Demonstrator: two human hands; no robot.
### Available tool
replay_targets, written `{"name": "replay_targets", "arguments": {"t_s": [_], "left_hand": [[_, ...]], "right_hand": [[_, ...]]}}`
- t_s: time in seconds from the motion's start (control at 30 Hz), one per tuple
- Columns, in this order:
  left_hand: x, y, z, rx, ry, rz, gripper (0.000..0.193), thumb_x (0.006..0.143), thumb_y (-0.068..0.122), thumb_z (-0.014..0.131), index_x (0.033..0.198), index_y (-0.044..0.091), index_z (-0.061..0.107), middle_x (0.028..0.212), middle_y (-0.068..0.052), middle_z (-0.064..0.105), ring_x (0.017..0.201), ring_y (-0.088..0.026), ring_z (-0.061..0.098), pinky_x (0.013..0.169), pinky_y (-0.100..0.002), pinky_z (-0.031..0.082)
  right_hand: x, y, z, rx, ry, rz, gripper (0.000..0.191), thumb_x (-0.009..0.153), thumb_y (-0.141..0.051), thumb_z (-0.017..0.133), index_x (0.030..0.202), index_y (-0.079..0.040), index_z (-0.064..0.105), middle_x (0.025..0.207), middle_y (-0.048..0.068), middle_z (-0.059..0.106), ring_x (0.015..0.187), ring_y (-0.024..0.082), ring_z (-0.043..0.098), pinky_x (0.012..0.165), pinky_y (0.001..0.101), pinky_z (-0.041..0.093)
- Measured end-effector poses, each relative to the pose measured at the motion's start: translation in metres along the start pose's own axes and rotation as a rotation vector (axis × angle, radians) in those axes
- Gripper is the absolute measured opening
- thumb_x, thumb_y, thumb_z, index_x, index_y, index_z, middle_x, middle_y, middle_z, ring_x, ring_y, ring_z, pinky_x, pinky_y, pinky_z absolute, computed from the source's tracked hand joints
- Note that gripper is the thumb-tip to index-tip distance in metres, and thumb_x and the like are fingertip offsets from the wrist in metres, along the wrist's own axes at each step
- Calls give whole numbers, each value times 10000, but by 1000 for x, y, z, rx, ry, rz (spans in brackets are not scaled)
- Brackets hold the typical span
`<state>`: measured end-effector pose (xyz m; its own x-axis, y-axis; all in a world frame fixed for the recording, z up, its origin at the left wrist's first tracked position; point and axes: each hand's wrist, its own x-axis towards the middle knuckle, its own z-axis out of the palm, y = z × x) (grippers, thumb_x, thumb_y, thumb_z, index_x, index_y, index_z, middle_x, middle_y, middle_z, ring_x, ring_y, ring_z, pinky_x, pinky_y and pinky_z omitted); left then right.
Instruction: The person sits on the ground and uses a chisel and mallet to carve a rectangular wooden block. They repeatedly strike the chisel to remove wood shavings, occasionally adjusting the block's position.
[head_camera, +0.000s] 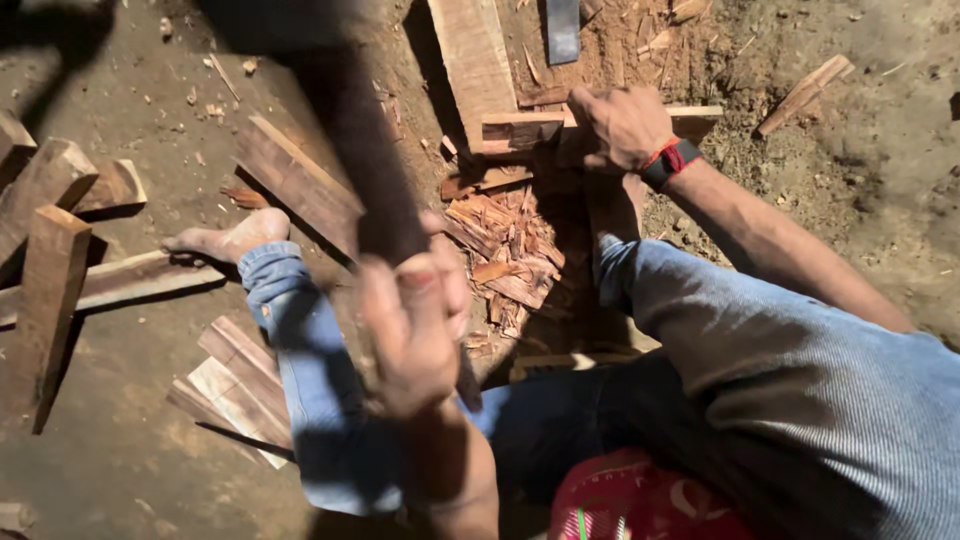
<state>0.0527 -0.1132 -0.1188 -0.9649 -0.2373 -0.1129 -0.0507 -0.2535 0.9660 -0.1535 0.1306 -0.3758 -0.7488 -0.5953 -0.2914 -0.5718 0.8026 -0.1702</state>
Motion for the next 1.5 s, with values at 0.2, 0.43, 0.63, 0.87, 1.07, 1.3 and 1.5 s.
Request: {"name": "replay_targets", "arguments": {"t_s": [0.2, 0.43, 0.63, 0.87, 1.07, 1.3, 1.5], "left_hand": [[29, -65, 15, 77, 54, -512, 269, 1049, 361, 495, 1161, 119, 462, 667, 59, 421, 470, -38, 405, 367, -212, 340], [-1, 29, -5, 13, -45, 55, 467, 1115, 418, 534, 1319, 7, 449, 851, 9, 535, 609, -57, 461, 491, -216, 359], [22, -44, 13, 196, 31, -529, 324, 1069, 357, 481, 1184, 54, 496, 682, 53, 482, 492, -42, 451, 380, -214, 357], [6, -52, -14, 146, 94, -460, 273, 1090, 333, 528, 1070, 67, 470, 664, 28, 482, 454, -43, 413, 357, -218, 302], [9, -10, -14, 131, -41, -101, 394, 1091, 466, 476, 1189, 85, 450, 731, 42, 488, 527, -39, 445, 422, -211, 352], [32, -75, 5, 158, 17, -563, 318, 1022, 394, 462, 1075, 83, 424, 614, 41, 447, 414, -56, 431, 313, -225, 345], [10, 10, -5, 52, -74, -1, 454, 1120, 441, 520, 1191, -2, 447, 757, 5, 532, 523, -62, 452, 416, -204, 374]], "right_hand": [[2, 1, 18, -198, 236, -70, 534, 905, -359, 834, 1303, -252, 494, 729, 27, 651, 624, 257, 627, 543, 397, 458], [2, -2, 9, -80, 28, 21, 909, 655, -659, 877, 1257, -133, 443, 666, 70, 610, 520, 241, 575, 467, 377, 444], [3, -7, -6, -27, 61, -9, 889, 636, -603, 902, 1253, -141, 459, 731, 87, 657, 595, 297, 635, 502, 420, 469], [-1, -5, -8, 32, 176, -94, 734, 636, -560, 903, 1141, -202, 508, 765, 89, 662, 669, 327, 656, 542, 461, 485], [7, 4, 11, -70, 22, 8, 899, 638, -661, 870, 1278, -158, 489, 647, 100, 630, 572, 308, 638, 501, 423, 477], [11, -2, 5, -120, -34, 28, 892, 662, -671, 856, 1283, -156, 475, 624, 85, 629, 536, 279, 630, 483, 398, 469], [5, -1, -7, -45, 47, -12, 778, 680, -623, 880, 1185, -174, 495, 708, 57, 641, 605, 283, 630, 501, 408, 456]]}}
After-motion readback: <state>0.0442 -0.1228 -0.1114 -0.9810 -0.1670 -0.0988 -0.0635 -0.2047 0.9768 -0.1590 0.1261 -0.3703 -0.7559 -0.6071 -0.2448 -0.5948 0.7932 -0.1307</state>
